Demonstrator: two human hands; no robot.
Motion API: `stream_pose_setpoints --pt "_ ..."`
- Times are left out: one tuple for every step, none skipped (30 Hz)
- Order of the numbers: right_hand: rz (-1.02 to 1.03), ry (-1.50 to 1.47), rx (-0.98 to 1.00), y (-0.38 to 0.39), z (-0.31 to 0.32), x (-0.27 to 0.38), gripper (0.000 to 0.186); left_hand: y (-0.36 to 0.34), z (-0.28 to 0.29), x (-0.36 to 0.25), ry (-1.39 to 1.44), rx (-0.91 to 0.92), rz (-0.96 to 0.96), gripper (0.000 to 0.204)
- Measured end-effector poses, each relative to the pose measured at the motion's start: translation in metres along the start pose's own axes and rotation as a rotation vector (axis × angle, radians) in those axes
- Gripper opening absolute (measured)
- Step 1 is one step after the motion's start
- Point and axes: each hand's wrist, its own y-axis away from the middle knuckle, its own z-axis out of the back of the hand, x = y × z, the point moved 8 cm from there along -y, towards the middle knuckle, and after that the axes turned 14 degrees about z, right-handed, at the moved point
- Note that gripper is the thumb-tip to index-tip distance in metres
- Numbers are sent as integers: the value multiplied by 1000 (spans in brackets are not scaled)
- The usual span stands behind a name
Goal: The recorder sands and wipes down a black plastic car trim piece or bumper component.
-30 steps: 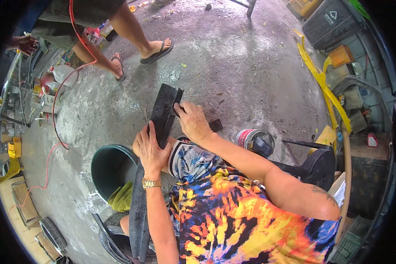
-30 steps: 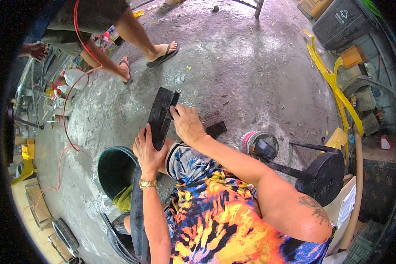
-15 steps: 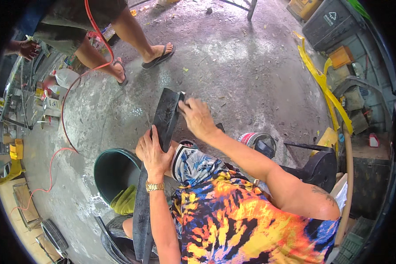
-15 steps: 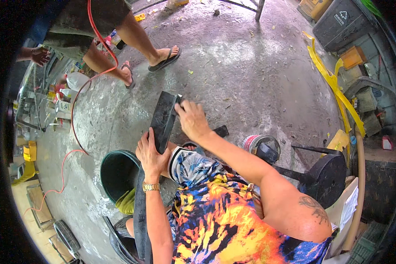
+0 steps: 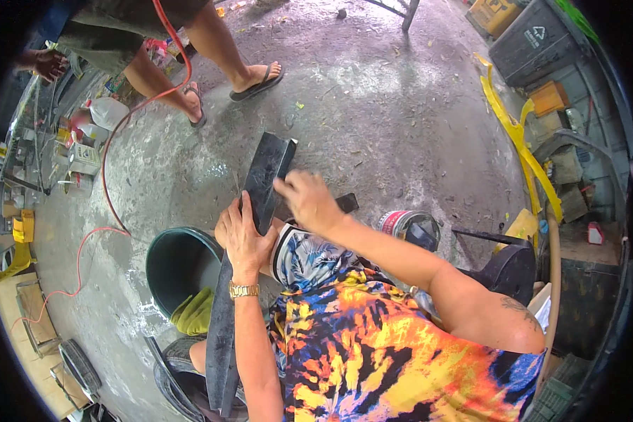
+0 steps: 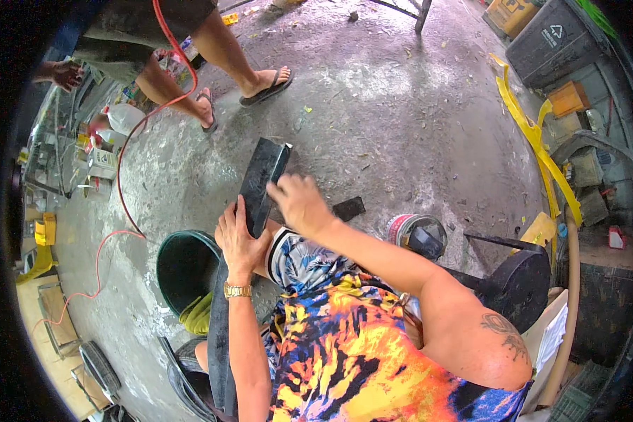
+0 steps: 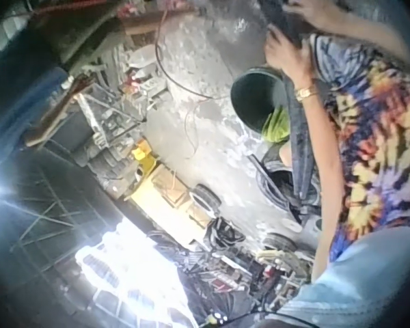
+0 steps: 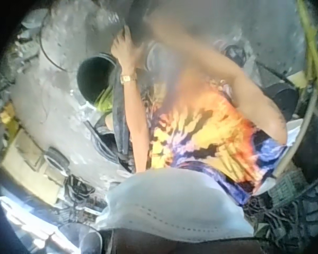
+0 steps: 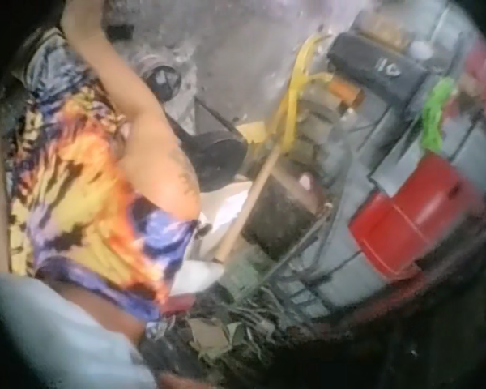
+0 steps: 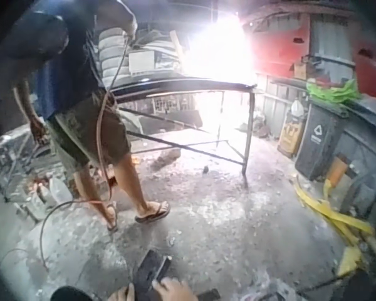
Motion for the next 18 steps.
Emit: stream_pose_setpoints --pt "-75 48 17 -11 5 -24 37 1 0 1 0 3 -1 92" --pt "-148 98 31 -18 9 -41 38 1 1 0 -1 4 1 92" --pt "-196 101 26 -20 6 -44 36 1 1 -1 -4 1 0 92" --pt "-194 99 27 -13 3 -31 36 2 2 -2 -7 -2 0 92" --pt "-92 78 25 -4 0 -5 36 1 2 -1 -7 -11 2 92" --pt "4 63 28 0 -2 12 35 2 1 0 -4 -9 -4 92" --pt "38 41 23 0 -1 8 33 2 -1 0 -1 -8 -10 92" --pt "35 40 26 -6 3 -4 33 3 -2 -1 0 -4 -9 92" --pt "-58 107 -6 -18 12 -30 34 0 2 -4 4 -27 -18 92" --pt "-155 172 -34 -20 19 -44 34 3 5 -5 8 -45 -25 92" --pt "-175 209 6 -16 8 -42 33 5 6 -4 7 -45 -28 92" --pt "-140 197 11 -10 2 -26 31 4 5 -2 17 -38 -21 92" --pt "-74 143 -9 -4 1 -10 30 2 3 -1 27 -30 -15 91" --pt "-14 87 -23 1 3 3 30 2 3 0 29 -29 -16 91" --pt "-15 97 -27 -5 6 -12 31 2 3 1 22 -30 -14 91" --pt "-120 106 4 -9 8 -33 34 2 2 1 14 -32 -13 91" --pt "-159 136 -9 -14 7 -39 35 -1 2 -1 7 -41 -9 91" --pt "-199 167 -21 -16 6 -41 35 1 2 -1 6 -40 -11 91"
